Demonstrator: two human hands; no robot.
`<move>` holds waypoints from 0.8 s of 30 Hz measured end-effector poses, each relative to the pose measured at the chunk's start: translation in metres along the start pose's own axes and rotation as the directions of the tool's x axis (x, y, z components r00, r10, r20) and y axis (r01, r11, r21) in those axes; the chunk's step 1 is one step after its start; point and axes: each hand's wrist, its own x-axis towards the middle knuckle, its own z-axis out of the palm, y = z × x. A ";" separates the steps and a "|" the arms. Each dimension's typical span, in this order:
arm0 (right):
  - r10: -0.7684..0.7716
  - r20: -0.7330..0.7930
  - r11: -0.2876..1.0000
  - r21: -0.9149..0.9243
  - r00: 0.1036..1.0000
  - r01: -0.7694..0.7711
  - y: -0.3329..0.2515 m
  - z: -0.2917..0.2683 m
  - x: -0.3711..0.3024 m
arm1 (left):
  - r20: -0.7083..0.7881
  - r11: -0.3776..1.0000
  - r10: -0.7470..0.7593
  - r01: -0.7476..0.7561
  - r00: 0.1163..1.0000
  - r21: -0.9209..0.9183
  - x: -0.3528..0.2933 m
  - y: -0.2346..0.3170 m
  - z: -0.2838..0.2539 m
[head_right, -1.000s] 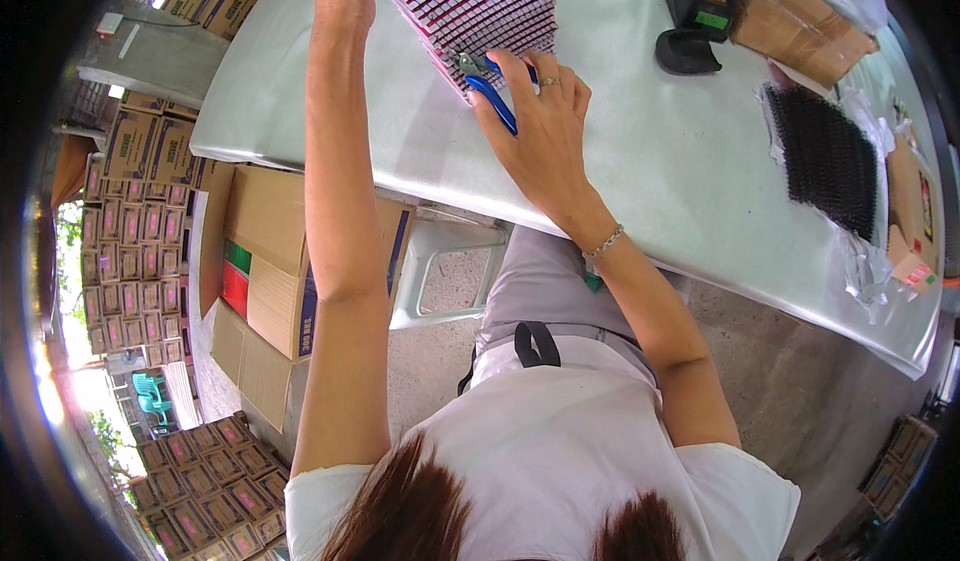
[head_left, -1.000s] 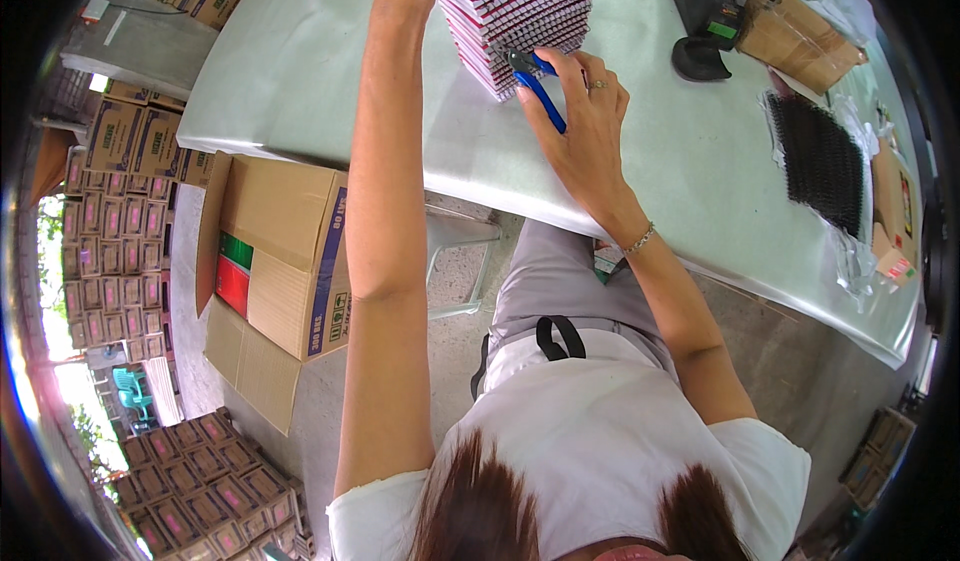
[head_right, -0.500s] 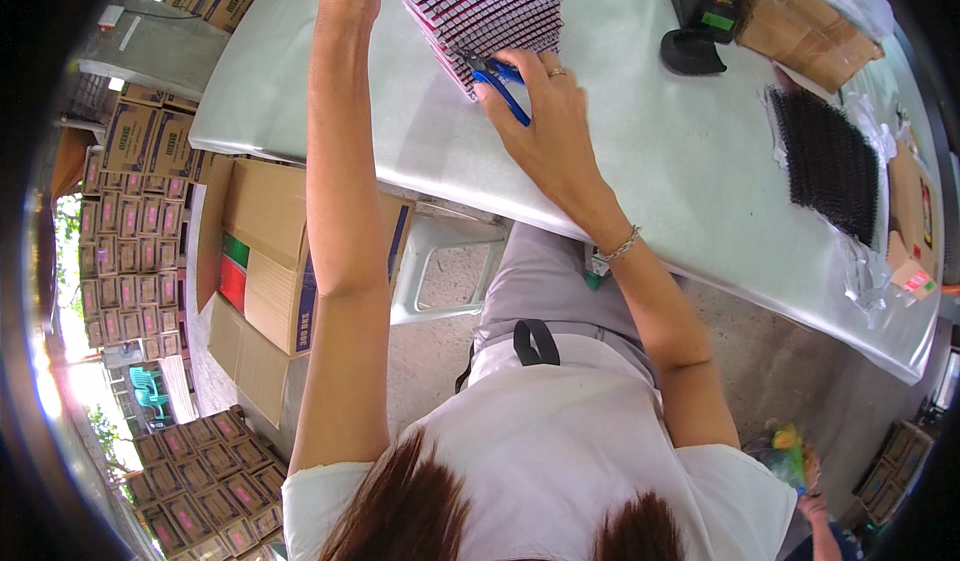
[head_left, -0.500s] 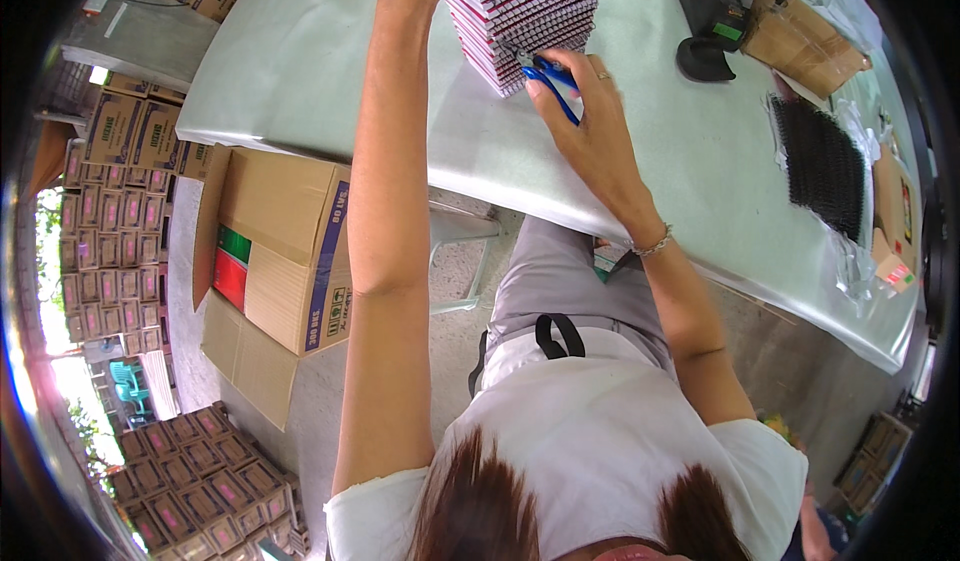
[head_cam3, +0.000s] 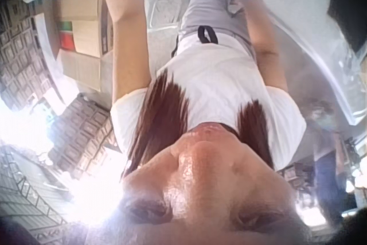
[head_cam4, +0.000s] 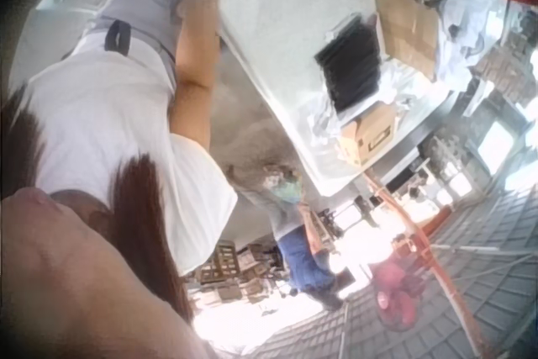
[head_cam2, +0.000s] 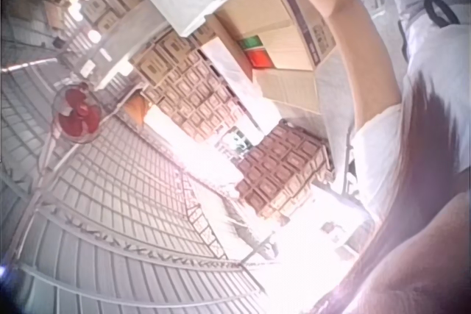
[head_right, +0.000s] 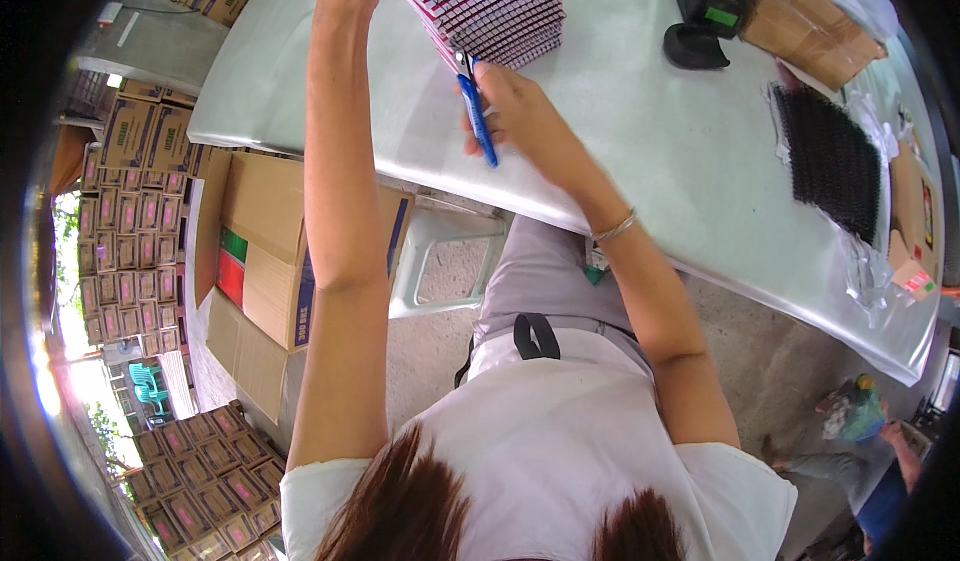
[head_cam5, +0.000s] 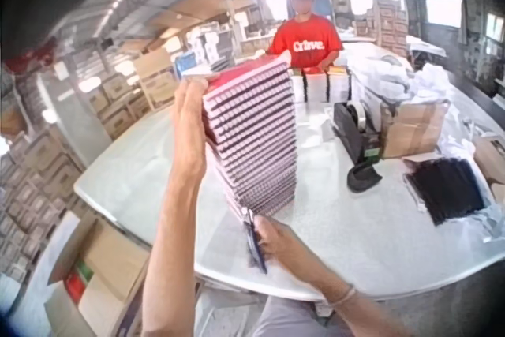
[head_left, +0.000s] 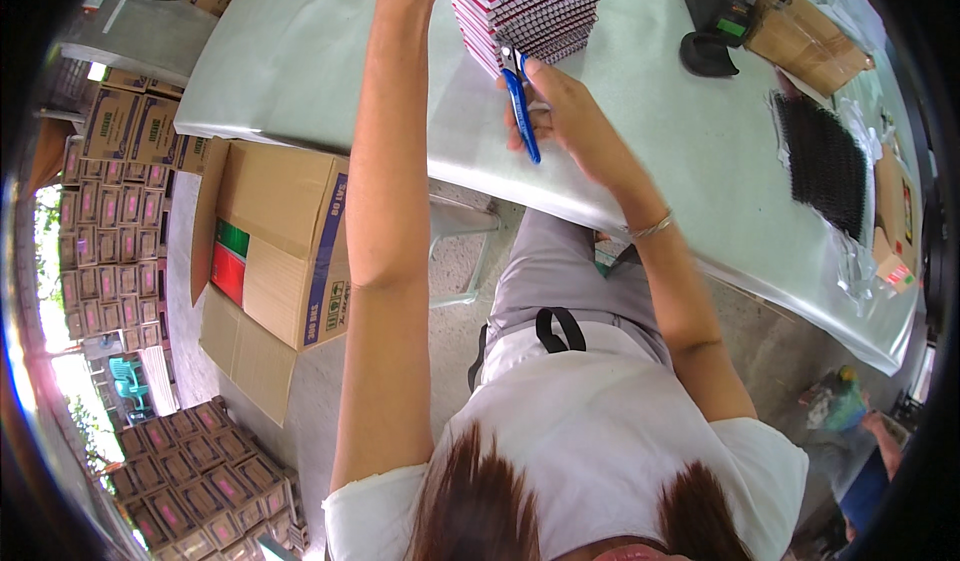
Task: The person uses blue pliers to clip the spiral binding of a stack of notebooks and then places the notebooks into a cardboard box.
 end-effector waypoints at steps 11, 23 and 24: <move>-0.600 -0.150 0.502 -0.835 0.786 0.225 0.019 0.014 -0.017 | 0.001 0.997 -0.077 0.077 0.997 -0.022 -0.002 0.005 0.001; -0.646 -0.159 0.450 -0.870 0.746 0.204 0.027 0.015 -0.009 | -0.008 1.000 0.000 0.000 1.000 0.013 0.001 0.003 0.001; -0.641 -0.161 0.457 -0.865 0.750 0.205 0.029 0.014 -0.008 | -0.009 0.998 -0.065 0.065 0.998 0.003 0.000 0.007 0.003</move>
